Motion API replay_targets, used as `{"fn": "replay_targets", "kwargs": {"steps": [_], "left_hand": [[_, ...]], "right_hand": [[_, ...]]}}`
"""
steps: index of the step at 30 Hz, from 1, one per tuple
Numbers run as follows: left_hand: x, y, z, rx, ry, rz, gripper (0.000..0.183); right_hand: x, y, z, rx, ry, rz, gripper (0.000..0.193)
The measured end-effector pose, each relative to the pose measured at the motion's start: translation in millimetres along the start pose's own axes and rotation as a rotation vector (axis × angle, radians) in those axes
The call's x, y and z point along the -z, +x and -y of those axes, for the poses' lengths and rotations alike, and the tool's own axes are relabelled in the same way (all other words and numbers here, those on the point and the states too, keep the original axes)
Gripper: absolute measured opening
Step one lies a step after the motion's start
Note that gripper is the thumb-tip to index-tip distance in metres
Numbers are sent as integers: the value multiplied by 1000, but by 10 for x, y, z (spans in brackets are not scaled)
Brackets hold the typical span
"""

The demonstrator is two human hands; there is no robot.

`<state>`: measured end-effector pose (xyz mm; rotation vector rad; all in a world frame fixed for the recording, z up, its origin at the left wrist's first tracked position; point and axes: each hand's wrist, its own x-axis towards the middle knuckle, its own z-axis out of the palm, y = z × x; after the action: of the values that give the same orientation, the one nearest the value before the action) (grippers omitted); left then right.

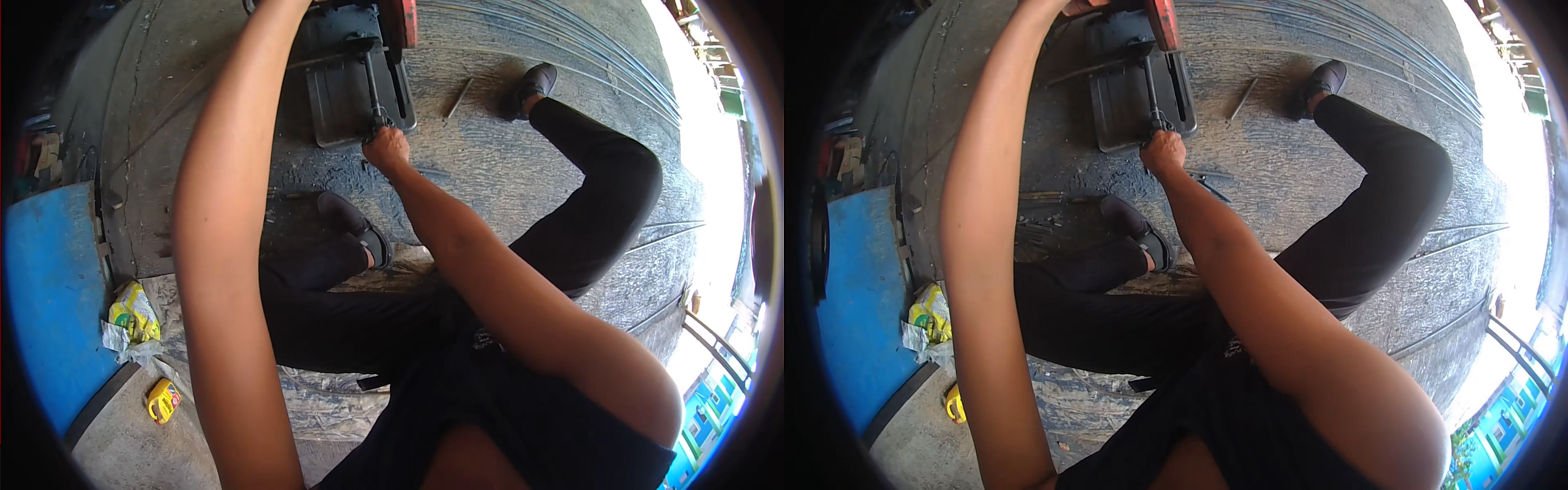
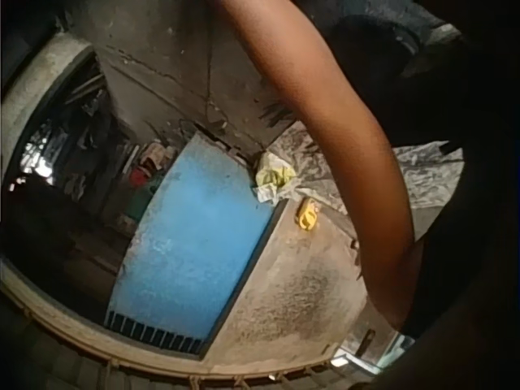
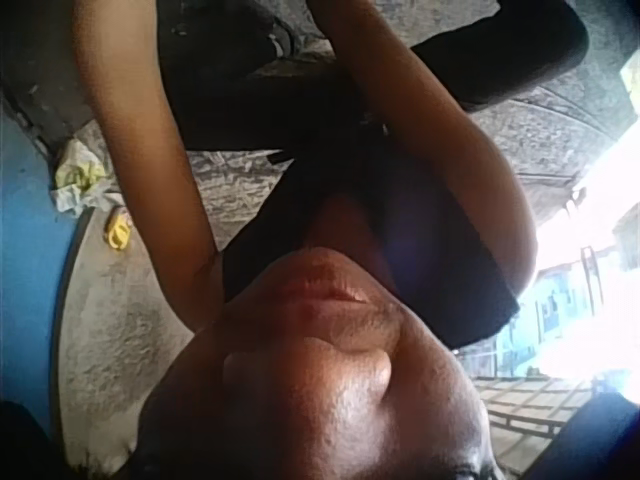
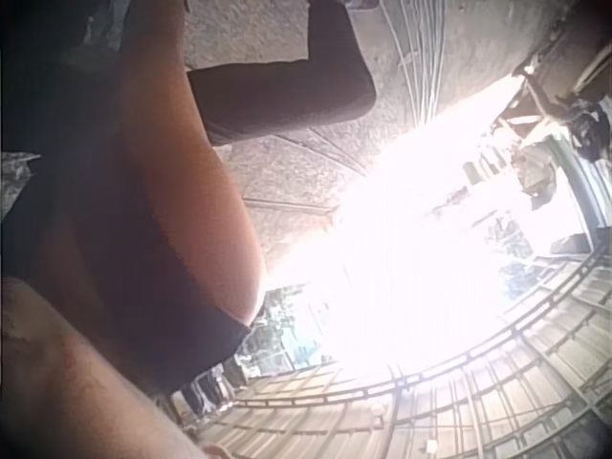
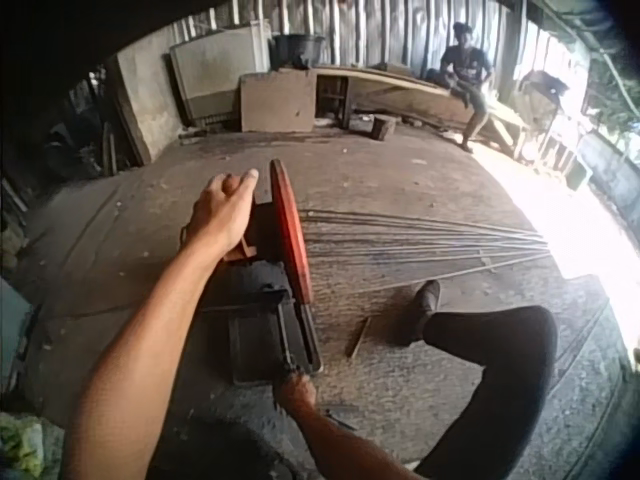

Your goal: Cutting metal rods using a chop saw.

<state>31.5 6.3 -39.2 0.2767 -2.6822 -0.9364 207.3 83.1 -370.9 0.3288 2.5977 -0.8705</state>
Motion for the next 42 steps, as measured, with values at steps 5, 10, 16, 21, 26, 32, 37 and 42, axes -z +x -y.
{"fn": "replay_targets", "kwargs": {"steps": [5,10,16,21,26,32,37,42], "left_hand": [[-280,-220,374,-39,-178,-401,79],[-731,-1410,1481,-124,-457,-546,64],[-1508,-2545,2337,594,-328,273,60],[-1819,-2560,2411,704,-275,598,58],[-1853,-2453,2445,306,66,502,63],[-1821,-2330,2482,172,273,596,65],[-1799,-2325,2426,206,246,614,63],[-1785,-2290,2440,363,68,666,59]], "right_hand": [[30,105,-209,-11,54,73,46],[-60,289,-762,-381,862,176,47],[-343,584,-1090,-691,1620,464,32],[-595,583,-1130,-682,1737,555,29],[-576,599,-1187,-1048,1844,650,30],[-615,873,-948,-1120,1488,412,33],[-811,978,-688,-1429,1649,463,27],[-580,906,-603,-1526,1433,362,23]]}}
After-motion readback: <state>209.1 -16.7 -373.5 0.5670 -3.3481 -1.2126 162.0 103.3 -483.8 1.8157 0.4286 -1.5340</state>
